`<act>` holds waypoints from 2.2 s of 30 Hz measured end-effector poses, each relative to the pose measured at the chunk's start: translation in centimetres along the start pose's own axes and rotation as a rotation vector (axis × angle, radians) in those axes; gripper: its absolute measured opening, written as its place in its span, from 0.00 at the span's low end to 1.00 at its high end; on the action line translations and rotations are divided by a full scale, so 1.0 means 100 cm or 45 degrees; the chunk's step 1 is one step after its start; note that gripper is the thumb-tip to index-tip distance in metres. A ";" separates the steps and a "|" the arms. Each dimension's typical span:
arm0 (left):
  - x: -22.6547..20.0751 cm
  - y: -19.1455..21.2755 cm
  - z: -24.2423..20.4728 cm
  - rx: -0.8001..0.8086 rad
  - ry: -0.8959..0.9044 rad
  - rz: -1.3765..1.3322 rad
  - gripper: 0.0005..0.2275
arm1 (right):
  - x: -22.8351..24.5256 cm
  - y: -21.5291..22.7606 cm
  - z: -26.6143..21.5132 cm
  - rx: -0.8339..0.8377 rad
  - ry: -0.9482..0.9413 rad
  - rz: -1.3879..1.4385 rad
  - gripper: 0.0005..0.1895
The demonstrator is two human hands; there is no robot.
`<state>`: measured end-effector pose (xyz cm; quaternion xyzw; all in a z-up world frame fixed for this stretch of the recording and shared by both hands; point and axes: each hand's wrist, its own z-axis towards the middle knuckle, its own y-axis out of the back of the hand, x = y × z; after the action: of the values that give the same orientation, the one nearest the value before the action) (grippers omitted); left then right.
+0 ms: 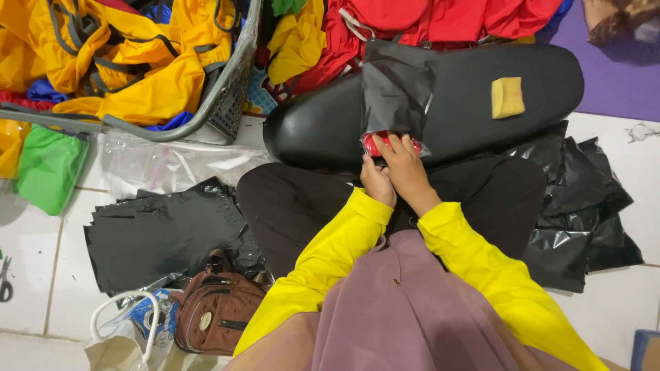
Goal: Folding red rain covers and placing them into individual plastic bags, then organizing them into larger black bags.
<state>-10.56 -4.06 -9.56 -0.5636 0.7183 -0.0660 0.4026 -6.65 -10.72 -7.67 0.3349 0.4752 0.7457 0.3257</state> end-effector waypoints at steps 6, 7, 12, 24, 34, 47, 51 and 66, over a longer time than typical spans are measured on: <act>-0.023 -0.013 -0.025 -0.030 -0.117 0.568 0.21 | -0.021 -0.035 0.021 0.036 -0.020 -0.063 0.24; -0.030 -0.019 -0.035 -0.024 -0.121 0.565 0.21 | -0.009 -0.007 0.028 0.030 -0.019 -0.067 0.24; -0.009 -0.002 -0.017 0.018 0.019 0.512 0.22 | 0.029 0.095 0.041 0.125 -0.078 0.206 0.16; 0.025 0.024 -0.018 -0.056 -0.075 1.005 0.10 | -0.013 0.012 0.027 0.446 -0.265 0.204 0.13; 0.002 0.005 -0.059 -0.113 -0.009 0.636 0.17 | 0.003 0.056 0.020 0.486 -0.376 0.447 0.13; -0.050 -0.016 -0.092 -0.115 -0.338 0.559 0.24 | 0.021 0.075 0.059 0.963 -1.137 0.186 0.17; -0.154 -0.056 -0.107 0.267 -1.256 0.566 0.20 | 0.018 0.117 0.001 0.392 0.000 0.295 0.21; -0.158 -0.045 0.027 1.125 -2.185 1.915 0.08 | -0.058 0.106 0.016 -0.421 0.304 -0.145 0.20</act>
<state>-4.74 8.93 -0.95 0.3165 0.2823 0.3382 0.8401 -3.90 -18.20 1.57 0.1586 0.3999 0.8282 0.3592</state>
